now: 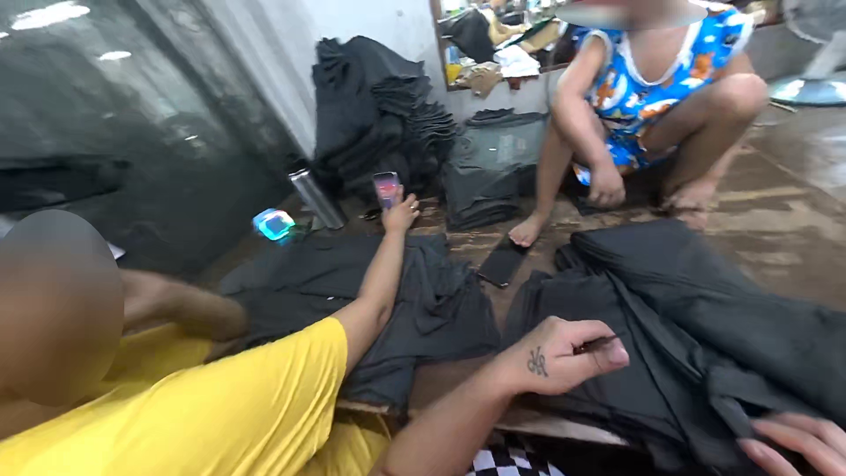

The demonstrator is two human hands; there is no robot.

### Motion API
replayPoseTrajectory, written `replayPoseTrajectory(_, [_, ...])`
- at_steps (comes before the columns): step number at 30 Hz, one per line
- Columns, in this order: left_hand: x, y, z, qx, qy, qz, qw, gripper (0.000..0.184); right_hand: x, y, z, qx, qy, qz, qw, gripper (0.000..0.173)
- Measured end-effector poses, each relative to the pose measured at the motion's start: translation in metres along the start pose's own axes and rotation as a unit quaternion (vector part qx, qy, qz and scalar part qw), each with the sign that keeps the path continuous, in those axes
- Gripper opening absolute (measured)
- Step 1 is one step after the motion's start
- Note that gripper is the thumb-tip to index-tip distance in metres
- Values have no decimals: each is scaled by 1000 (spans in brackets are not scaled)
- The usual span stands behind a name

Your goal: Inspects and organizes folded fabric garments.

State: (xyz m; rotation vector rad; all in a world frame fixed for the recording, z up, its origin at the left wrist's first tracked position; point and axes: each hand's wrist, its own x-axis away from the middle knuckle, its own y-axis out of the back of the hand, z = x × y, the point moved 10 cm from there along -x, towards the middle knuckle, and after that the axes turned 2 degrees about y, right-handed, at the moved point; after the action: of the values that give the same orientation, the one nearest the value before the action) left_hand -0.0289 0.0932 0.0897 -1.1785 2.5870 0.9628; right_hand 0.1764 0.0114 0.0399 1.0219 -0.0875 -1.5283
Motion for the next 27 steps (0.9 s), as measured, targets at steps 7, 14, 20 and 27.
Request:
replayPoseTrajectory(7, [-7, -59, 28, -124, 101, 100, 982, 48, 30, 9, 0, -28, 24, -117, 993, 28])
replayPoseTrajectory(14, [-12, -82, -28, -264, -93, 118, 953, 32, 34, 9, 14, -34, 29, -148, 988, 22])
replayPoseTrajectory(20, [-22, -97, -31, -325, -147, 96, 929, 24, 33, 9, 19, -33, 40, -160, 986, 20])
replayPoseTrajectory(27, [-20, -95, -36, -345, -138, 80, 925, 27, 34, 8, 21, -26, 46, -167, 984, 20])
